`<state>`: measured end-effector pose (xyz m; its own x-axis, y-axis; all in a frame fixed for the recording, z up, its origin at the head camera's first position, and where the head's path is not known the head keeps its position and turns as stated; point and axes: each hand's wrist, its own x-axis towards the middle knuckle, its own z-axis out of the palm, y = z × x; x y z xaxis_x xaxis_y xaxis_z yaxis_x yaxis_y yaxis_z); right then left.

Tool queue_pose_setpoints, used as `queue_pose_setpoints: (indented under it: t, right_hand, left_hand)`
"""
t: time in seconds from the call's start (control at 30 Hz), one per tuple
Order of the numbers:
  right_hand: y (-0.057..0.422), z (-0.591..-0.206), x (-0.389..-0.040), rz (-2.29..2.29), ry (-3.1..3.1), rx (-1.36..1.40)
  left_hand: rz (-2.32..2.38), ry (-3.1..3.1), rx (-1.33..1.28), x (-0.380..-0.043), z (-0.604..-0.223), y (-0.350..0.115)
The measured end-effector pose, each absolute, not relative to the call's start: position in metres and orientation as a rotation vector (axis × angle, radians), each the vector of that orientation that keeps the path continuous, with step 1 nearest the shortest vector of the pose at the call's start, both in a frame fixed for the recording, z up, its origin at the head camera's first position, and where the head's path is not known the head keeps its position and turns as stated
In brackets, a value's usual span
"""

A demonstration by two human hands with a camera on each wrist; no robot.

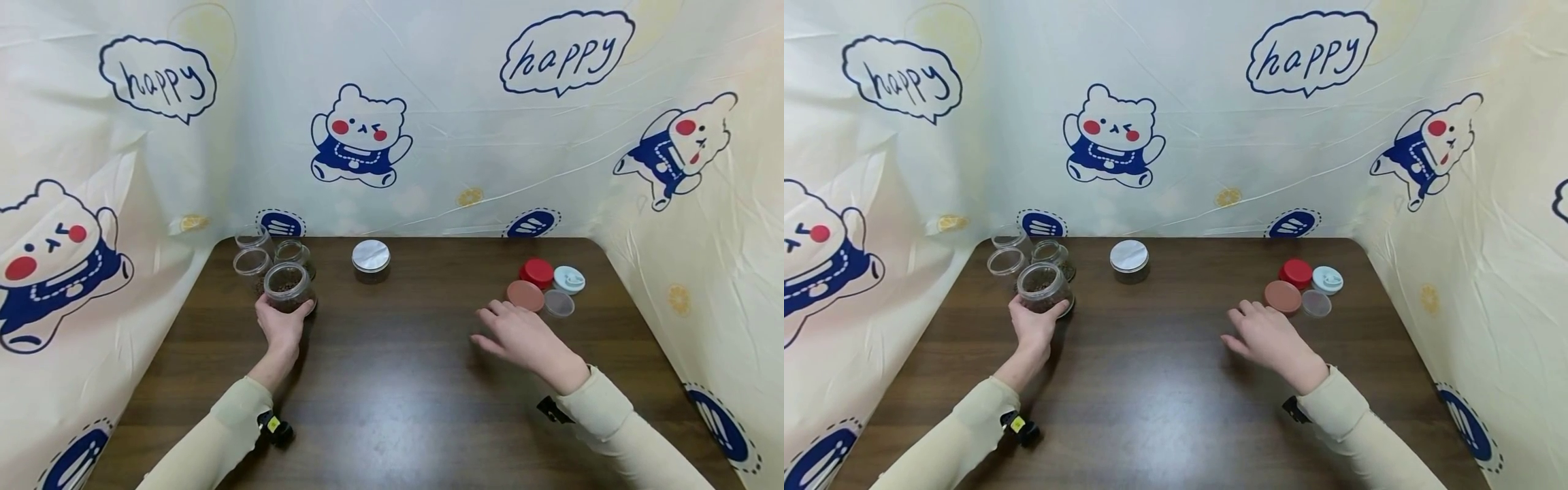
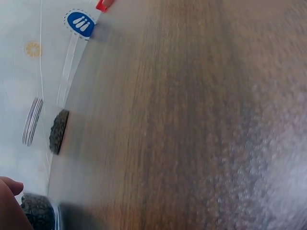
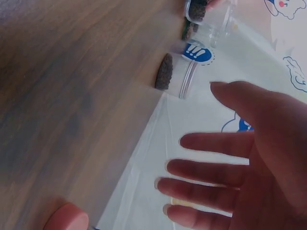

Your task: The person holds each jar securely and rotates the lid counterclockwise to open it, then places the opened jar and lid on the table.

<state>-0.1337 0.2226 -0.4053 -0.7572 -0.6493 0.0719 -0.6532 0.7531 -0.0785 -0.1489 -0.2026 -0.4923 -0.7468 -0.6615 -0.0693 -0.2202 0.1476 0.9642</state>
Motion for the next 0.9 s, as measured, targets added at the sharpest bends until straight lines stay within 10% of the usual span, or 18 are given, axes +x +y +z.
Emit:
queue_pose_setpoints:
  t: [0.9]
  right_hand:
    - [0.216, -0.419, -0.131, 0.162, -2.874, 1.071]
  left_hand:
    - [-2.192, -1.947, 0.797, -0.096, -0.461, -0.153]
